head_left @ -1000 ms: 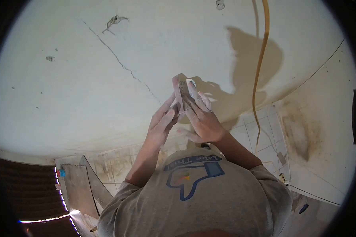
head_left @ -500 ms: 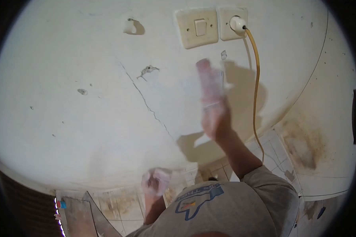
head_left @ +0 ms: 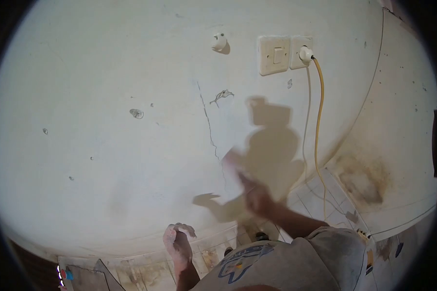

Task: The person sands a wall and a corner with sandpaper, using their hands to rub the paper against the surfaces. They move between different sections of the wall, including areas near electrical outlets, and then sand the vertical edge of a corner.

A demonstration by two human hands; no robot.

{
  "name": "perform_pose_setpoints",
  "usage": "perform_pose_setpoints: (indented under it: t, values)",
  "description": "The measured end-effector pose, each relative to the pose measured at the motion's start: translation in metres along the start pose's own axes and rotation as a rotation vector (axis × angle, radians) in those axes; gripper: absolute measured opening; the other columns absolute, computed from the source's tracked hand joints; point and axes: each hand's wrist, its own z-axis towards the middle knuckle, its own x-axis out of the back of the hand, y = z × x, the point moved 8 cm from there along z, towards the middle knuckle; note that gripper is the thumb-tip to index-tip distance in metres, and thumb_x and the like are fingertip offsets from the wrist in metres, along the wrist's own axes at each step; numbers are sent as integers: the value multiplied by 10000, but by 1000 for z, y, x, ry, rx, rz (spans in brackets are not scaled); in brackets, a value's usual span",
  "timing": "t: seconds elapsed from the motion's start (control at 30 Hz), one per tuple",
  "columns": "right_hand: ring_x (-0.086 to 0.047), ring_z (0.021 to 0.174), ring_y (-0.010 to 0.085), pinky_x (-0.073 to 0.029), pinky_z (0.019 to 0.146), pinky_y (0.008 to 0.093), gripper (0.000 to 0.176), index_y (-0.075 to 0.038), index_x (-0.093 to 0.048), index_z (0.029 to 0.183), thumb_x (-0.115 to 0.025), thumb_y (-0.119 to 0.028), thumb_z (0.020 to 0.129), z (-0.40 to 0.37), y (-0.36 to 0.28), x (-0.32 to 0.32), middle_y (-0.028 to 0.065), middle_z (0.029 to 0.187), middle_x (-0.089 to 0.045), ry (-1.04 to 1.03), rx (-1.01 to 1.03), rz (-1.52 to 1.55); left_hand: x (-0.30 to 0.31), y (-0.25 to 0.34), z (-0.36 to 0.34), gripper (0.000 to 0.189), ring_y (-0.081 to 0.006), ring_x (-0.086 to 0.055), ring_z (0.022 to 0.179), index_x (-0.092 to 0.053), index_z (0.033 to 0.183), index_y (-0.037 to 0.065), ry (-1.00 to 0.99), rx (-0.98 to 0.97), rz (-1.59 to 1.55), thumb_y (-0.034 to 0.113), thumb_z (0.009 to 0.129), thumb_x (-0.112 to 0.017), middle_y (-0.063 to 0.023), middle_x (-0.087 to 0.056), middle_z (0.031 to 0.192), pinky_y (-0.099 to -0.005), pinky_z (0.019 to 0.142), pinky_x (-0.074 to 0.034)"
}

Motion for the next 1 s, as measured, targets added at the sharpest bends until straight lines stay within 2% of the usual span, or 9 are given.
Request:
perform_pose_setpoints:
  t: [0.03,0.23,0.3,0.4,0.53,0.7,0.8,0.9,1.0]
  values:
    - [-390,1468,378,-296,1209,412,528,183,-337,1481,-312,31,975,21,0,25,326,1545,-397,146,45,-103,3,-2,1,366,-254,-543,628,-580,844,9,27,13,-6,334,1006,-533,-111,-562,701,-379,636,-441]
    - [-600,879,454,-468,835,536,124,55,-631,890,-510,32,868,92,38,62,264,929,-644,465,93,-502,-4,-22,6,386,-218,-486,599,-579,832,0,-140,187,-81,351,993,-576,-76,-481,635,-346,596,-416]
    - [-611,890,445,-486,844,525,127,34,-629,904,-567,3,797,63,61,-47,263,991,-651,-547,-151,-668,-18,-23,9,356,-216,-479,593,-575,825,0,-224,239,-88,320,981,-593,-78,-484,637,-345,583,-408]
    - [-641,963,398,-506,892,462,239,47,-610,1151,-521,-33,944,5,-15,-123,263,1091,-648,-746,-45,-53,-21,4,10,292,-197,-463,588,-571,808,4,-172,34,46,248,968,-589,-75,-487,652,-341,567,-388]
    - [-652,1071,308,-480,970,435,312,26,-587,1302,-518,-83,1018,-37,-10,-80,221,1161,-674,-580,-542,275,-24,76,10,274,-179,-476,653,-562,793,24,-60,-582,274,239,960,-586,-70,-503,711,-333,588,-366]
    - [-639,1174,266,-449,1055,399,339,16,-599,1331,-526,-97,1019,-100,33,-45,211,1259,-678,-361,-666,388,-90,3,25,617,-227,-594,1008,-461,1444,-85,-483,-119,478,184,919,-639,-114,-616,1151,-335,907,-465]
    - [-590,1065,139,-469,958,318,278,45,-613,1275,-555,-84,1036,-103,37,5,74,1172,-680,-179,-853,465,-106,-62,9,574,-211,-596,1063,-443,1457,-90,-494,147,359,39,928,-628,-118,-592,1271,-354,955,-475]
    - [-569,1237,173,-419,1066,324,331,56,-595,1330,-560,-40,1015,-87,18,55,148,1256,-669,-468,-784,238,-162,-73,10,531,-191,-615,1044,-448,1444,-91,-480,111,326,-49,939,-603,-120,-616,1217,-356,957,-492]
    - [-539,1341,284,-438,1066,452,408,4,-534,1433,-536,-118,1044,-76,-6,122,203,1456,-553,-223,-232,347,-229,-102,5,557,-184,-617,1023,-394,1481,-78,-621,67,301,-53,956,-577,-136,-608,1198,-344,886,-520]
